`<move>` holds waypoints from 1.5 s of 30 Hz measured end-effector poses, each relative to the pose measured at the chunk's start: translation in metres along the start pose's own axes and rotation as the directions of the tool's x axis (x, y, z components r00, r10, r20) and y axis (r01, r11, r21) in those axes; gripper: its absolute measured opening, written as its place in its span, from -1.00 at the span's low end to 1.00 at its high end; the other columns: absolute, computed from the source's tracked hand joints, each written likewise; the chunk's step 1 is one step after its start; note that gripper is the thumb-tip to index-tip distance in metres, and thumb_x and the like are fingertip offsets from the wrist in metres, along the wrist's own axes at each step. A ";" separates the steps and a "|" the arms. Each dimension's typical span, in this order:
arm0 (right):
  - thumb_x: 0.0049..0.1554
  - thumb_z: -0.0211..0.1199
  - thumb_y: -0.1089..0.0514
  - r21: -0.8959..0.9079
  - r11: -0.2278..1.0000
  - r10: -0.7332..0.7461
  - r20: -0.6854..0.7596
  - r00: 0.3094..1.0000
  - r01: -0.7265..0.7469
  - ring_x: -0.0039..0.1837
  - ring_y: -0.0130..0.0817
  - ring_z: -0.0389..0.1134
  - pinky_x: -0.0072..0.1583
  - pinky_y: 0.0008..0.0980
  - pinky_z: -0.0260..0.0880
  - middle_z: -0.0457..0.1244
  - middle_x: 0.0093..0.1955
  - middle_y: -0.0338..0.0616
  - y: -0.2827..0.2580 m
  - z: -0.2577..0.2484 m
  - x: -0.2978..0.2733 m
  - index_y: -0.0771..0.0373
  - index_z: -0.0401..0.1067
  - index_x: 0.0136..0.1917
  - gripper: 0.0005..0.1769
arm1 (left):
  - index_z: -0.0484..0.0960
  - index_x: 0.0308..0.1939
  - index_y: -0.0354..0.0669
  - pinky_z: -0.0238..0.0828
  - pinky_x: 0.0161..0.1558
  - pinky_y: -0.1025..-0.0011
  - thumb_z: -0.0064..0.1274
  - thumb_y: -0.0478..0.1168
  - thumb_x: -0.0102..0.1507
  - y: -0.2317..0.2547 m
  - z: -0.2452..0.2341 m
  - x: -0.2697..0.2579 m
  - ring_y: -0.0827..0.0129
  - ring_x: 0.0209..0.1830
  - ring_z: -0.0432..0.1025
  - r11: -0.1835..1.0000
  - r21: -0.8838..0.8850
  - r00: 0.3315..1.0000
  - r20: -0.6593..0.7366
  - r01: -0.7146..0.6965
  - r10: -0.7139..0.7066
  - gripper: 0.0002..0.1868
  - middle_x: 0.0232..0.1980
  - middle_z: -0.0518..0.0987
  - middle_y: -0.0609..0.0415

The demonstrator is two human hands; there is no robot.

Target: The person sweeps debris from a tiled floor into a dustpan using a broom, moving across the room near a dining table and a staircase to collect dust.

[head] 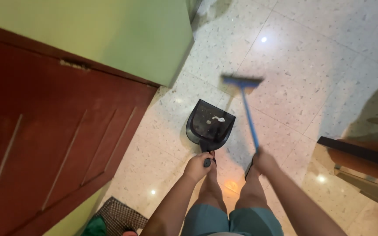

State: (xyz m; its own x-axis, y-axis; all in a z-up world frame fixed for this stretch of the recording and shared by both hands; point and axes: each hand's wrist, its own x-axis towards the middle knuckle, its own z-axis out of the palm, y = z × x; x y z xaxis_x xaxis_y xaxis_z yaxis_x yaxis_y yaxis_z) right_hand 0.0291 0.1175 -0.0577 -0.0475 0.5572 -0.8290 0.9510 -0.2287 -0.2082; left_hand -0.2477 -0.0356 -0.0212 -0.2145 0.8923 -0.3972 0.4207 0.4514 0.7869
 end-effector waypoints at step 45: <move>0.19 0.24 0.09 0.336 0.939 0.037 0.135 0.990 -0.080 -0.39 -0.40 0.13 -0.34 -0.32 0.14 0.26 -0.33 -0.09 -0.026 -0.309 0.082 0.11 0.32 0.53 -0.37 | 0.64 -0.05 -0.05 0.48 0.07 0.26 0.25 -0.30 0.09 0.151 0.066 0.208 0.04 0.08 0.52 0.985 -0.074 0.983 -0.084 0.155 -0.162 -0.67 0.08 0.64 0.02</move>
State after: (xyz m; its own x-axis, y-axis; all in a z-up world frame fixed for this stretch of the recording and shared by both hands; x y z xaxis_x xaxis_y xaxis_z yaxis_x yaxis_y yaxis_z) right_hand 0.0952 0.4154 0.0397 -0.0536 0.4355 -0.8986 0.7938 -0.5274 -0.3029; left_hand -0.1704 0.2189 -0.0161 -0.3526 0.8044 -0.4782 0.3157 0.5833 0.7484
